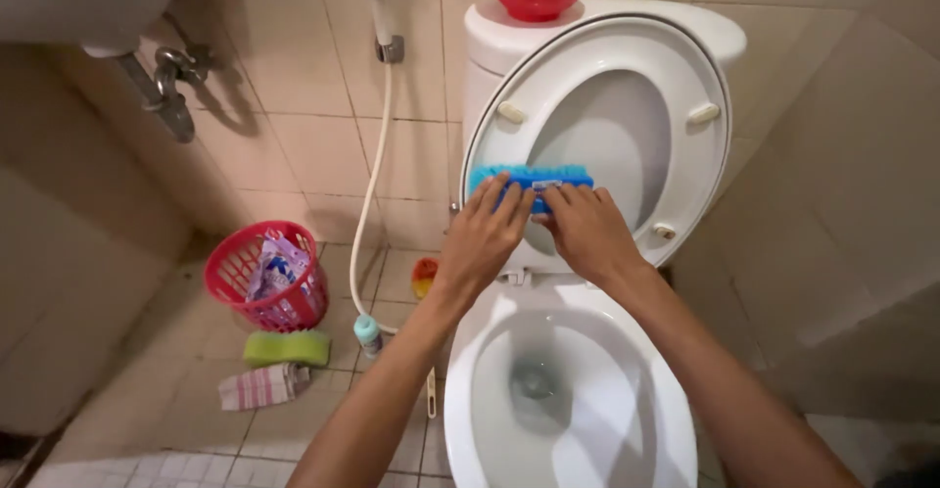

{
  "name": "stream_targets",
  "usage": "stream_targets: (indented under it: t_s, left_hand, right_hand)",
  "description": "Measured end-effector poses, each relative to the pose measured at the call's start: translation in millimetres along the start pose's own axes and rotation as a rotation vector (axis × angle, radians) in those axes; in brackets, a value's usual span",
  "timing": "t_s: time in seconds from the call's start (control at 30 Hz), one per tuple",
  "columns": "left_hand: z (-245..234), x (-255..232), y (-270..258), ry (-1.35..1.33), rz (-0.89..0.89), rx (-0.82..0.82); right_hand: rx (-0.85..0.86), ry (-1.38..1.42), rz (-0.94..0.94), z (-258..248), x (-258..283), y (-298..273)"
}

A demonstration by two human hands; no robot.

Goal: Clean the toilet seat and bowl using a sponge and cleaning solution.

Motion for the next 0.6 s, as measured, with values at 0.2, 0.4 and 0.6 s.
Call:
stream_targets:
  t_s: [0.2, 0.4, 0.6]
  left_hand:
    - [8.2, 23.2, 0.7, -0.036, -0.033, -0.055]
    - [23.7, 22.2, -15.3, -0.068, 0.002, -0.037]
    - [28.9, 16.0, -35.7, -0.09, 0.052, 0.019]
  right_hand:
    - [-0.028, -0.101, -0.011, 5.7, 7.6, 22.0]
    - [0.018, -0.105, 0.031, 21.8, 10.2, 14.7]
    - [0.081, -0.089, 0.043, 39.6, 13.7, -1.8]
Point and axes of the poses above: each hand's wrist, its own y-axis towards the middle knuckle, its own z-axis out of the palm, x = y × z, the point moved 8 cm from there along y, towards the middle knuckle, and after that the axes turned 2 degrees about z, right-handed, at the moved point
